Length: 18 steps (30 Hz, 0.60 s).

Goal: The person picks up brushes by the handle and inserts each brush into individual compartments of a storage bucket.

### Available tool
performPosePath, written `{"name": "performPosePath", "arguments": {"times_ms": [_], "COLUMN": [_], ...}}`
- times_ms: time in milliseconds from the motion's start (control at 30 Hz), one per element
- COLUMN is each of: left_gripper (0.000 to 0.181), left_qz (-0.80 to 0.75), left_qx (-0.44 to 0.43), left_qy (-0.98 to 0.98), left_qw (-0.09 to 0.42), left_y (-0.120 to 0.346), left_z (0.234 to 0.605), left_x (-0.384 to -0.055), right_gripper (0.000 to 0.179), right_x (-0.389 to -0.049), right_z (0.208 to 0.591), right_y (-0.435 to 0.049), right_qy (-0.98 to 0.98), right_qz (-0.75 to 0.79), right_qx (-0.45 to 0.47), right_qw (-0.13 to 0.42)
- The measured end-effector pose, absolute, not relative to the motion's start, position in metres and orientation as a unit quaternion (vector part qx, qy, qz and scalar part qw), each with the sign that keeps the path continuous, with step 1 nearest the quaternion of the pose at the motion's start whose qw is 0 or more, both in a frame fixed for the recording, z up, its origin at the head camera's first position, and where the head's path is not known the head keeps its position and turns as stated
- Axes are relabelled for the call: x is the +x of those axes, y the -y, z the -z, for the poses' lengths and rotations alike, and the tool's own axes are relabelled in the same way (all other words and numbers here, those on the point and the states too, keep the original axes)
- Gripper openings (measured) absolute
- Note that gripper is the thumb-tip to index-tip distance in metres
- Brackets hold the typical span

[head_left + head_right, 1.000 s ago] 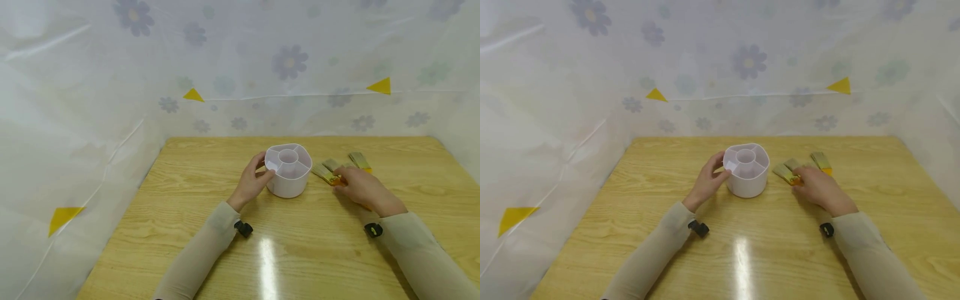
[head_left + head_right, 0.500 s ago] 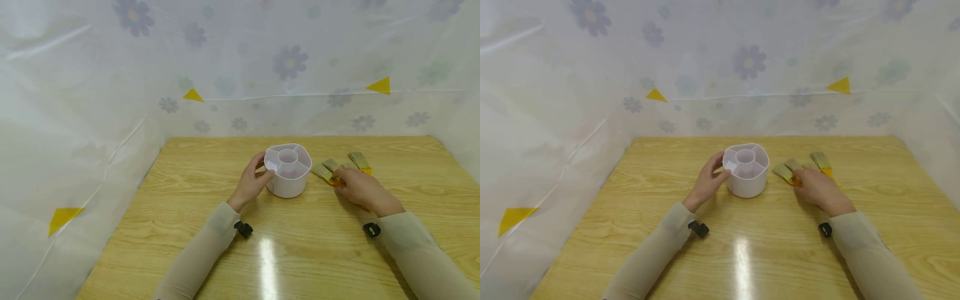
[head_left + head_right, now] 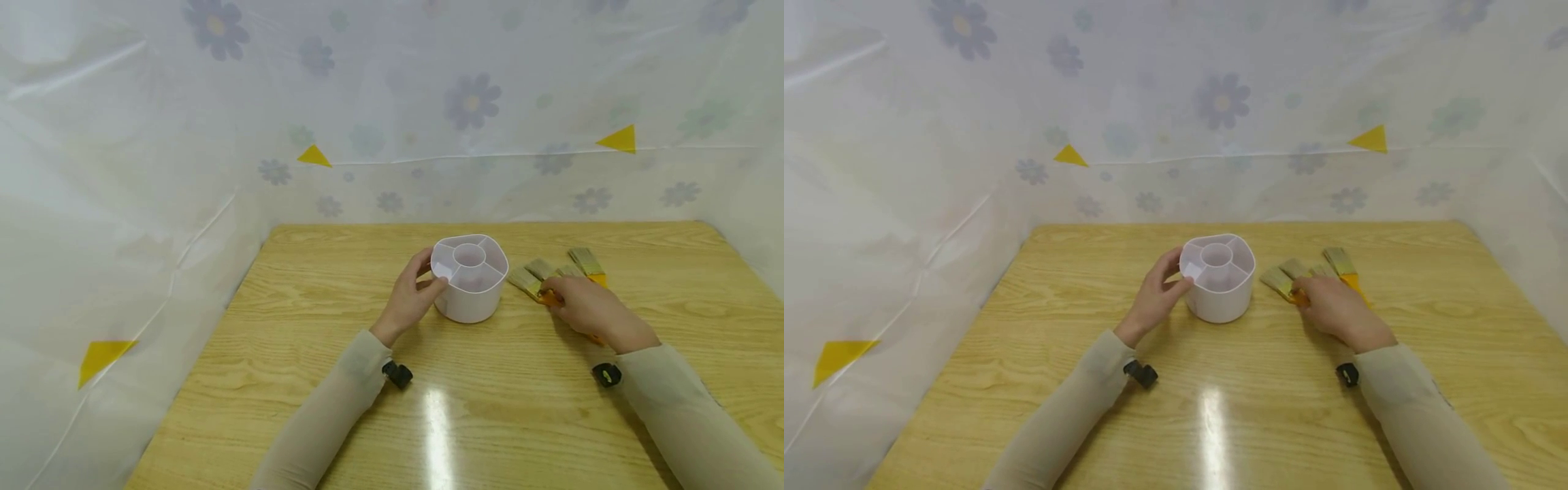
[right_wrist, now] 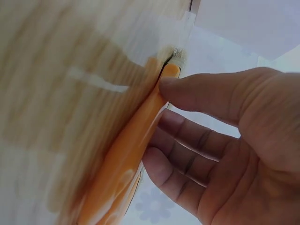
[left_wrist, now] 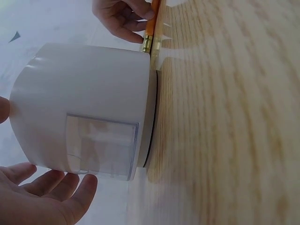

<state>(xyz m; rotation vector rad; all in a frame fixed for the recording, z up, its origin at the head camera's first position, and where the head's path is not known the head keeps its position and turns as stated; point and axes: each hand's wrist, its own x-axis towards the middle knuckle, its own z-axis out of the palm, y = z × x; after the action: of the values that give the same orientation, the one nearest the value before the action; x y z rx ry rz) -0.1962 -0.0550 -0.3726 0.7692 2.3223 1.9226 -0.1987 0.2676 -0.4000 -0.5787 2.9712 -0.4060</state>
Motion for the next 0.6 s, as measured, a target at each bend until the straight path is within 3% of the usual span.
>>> {"name": "performPosePath", "arguments": {"times_ms": [333, 600], "left_gripper": [0.058, 0.057], "left_qz": [-0.62, -0.619], "left_qx": [0.243, 0.247], "left_qy": [-0.746, -0.746], "left_qw": [0.01, 0.016], "left_y": [0.0545, 0.0548], "left_z": [0.3723, 0.3713], "left_x": [-0.1957, -0.1951], "right_gripper": [0.03, 0.046], "right_x": [-0.1985, -0.1998], "right_z": [0.398, 0.3945], "right_y": [-0.2669, -0.2666], "right_qy": [-0.97, -0.97], "right_qz": [0.135, 0.15], "right_qx": [-0.195, -0.178], "right_qw": [0.041, 0.068]}}
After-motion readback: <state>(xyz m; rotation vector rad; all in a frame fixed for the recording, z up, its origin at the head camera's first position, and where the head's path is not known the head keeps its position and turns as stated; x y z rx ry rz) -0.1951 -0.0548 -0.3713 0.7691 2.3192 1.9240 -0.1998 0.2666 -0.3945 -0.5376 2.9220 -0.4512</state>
